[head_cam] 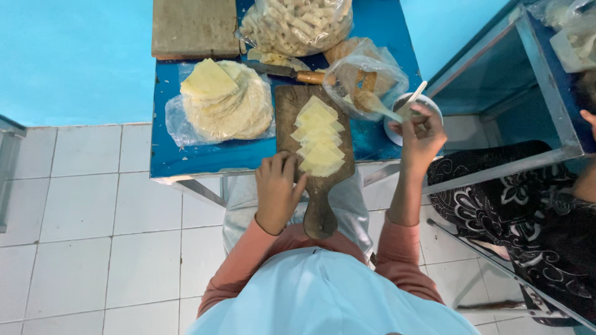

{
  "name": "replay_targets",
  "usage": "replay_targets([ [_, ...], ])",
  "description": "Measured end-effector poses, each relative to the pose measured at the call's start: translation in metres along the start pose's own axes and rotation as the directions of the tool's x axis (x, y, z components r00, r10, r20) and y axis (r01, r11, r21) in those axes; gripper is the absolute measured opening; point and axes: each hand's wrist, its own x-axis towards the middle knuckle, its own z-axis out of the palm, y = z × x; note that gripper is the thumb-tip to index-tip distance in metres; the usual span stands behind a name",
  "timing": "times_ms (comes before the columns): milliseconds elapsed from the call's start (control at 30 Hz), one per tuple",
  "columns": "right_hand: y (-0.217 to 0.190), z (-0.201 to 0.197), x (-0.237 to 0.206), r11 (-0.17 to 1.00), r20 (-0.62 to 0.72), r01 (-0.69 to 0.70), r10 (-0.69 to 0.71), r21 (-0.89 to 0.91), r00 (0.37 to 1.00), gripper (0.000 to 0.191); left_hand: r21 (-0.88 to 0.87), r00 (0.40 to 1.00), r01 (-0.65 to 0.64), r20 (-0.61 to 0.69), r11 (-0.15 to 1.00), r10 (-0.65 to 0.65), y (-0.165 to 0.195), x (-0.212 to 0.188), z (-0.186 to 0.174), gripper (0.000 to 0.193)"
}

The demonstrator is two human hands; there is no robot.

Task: The person cuts a block of pale yellow food into triangular slices with a knife on a wooden cutting board and stacks the slices. They then spread a brown filling from a small bowl onto the slices using a spoon, working on slices one at a time at the table.

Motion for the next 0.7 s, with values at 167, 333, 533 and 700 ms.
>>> replay_targets([
  [167,0.002,-0.010,-0.025,0.954,0.268,-0.255,0.207,0.157,0.941,0.031,0.042,0.999,0.037,0.019,0.998,-0.038,0.008,-0.003,0.009,0.032],
  [333,0.009,-0.014,-0.057,0.961,0.416,-0.261,0.203,0.087,0.887,0.026,-0.008,0.997,0.061,0.037,0.998,-0.061,0.007,0.000,0.014,0.015],
  [533,-0.001,-0.007,-0.078,0.995,0.381,-0.079,0.049,0.063,0.923,0.019,-0.139,0.995,0.074,0.074,0.988,-0.064,0.001,0.007,0.019,0.013],
  [700,-0.024,-0.005,-0.089,0.956,0.408,0.261,-0.187,-0.134,0.894,0.019,-0.380,0.977,0.205,0.129,0.902,-0.167,-0.001,0.014,0.020,0.013],
])
